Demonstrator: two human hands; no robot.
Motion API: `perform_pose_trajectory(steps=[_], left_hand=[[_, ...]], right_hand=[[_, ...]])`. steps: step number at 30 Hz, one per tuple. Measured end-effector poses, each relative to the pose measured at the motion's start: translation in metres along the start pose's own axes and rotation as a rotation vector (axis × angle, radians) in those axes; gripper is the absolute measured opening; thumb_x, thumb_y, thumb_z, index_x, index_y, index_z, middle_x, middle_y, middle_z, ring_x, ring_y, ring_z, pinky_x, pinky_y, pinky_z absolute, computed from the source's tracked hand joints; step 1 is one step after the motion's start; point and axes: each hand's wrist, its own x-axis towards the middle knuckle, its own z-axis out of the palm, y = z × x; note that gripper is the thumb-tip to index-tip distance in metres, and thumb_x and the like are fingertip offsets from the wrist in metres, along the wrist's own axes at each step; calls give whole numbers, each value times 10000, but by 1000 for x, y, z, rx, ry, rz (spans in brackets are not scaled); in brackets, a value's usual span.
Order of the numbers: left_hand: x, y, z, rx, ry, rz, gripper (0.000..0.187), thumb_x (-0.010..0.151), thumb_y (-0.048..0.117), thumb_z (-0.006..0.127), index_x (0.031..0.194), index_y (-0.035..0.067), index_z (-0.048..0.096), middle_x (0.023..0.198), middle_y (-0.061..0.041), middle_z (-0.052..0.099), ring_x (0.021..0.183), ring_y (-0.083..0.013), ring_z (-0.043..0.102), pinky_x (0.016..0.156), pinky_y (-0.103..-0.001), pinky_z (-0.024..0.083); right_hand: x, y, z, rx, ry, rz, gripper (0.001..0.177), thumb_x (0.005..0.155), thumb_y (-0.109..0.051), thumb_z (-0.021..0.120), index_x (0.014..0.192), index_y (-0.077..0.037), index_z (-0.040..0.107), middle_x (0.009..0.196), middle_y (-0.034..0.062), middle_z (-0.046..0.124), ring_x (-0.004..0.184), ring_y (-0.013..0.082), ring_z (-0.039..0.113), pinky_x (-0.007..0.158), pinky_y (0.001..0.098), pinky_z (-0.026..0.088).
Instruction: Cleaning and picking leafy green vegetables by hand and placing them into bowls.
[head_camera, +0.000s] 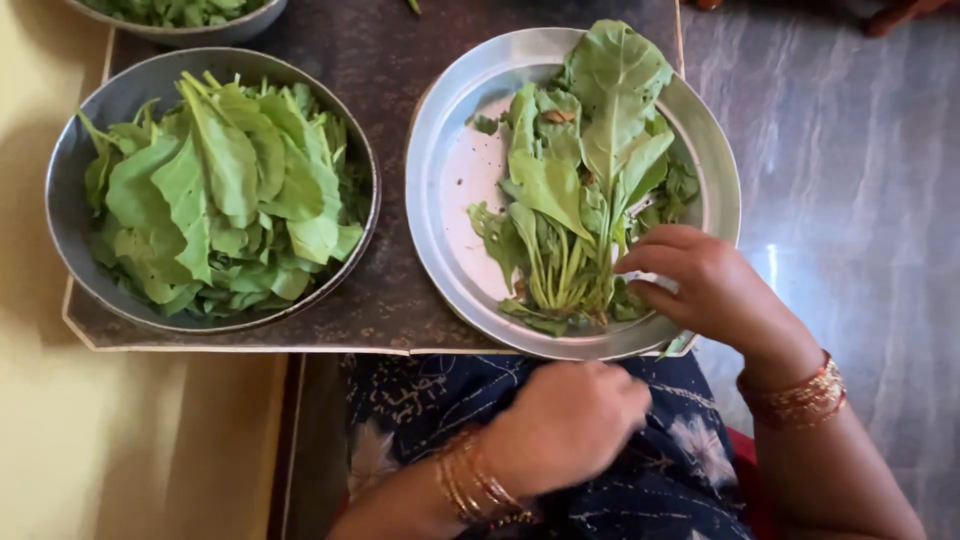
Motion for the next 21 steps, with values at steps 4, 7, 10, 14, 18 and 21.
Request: perform_pose_trajectory(steps=[4,7,10,14,18,21], left_hand=[[17,6,-39,118,235,-339,107,948,160,660,899,79,609,822,-91,607,730,-291,657,630,-421,518],[28,-4,-51,350,347,-400,55,900,77,651,901,84,596,845,-91,581,815,-299,644,681,-428,515],[31,-22,-60,503,344,-503,167,813,20,648,964,64,591,934,-132,573,885,-353,611,725,-459,509],[33,-39,-66,493,366,-579,432,720,-74,657,1130,29,564,1070,-205,542,950,-427,589,805,-484,503],[25,-55,-77,386,361,-552,542,680,-100,689,1185,45,557,1141,-228,543,955,-448,590,822,-513,491],[19,-68,-80,225,310,-615,511,764,-105,685,1219,85,549,1151,-208,536,989,-429,614,842,-493,515]], right_hand=[[7,2,12,-57,-57,-174,298,705,-30,751,999,-76,733,995,99,670,919,307,659,798,413,553],[14,0,13,-123,-53,-286,351,667,-35,739,1014,-85,709,1026,101,643,986,329,627,866,436,525],[16,3,18,-162,-48,-348,359,667,-58,739,1021,-99,699,1036,99,631,1012,336,609,883,445,504],[21,8,24,-149,-47,-386,331,718,-85,730,1046,-118,700,1056,98,632,999,325,610,868,439,503],[26,4,24,-152,-8,-456,403,714,-80,694,1113,-136,705,1116,103,631,1021,314,620,888,435,508],[30,-3,24,-183,-12,-499,464,709,-78,654,1162,-158,707,1177,83,636,1036,285,638,878,427,513]])
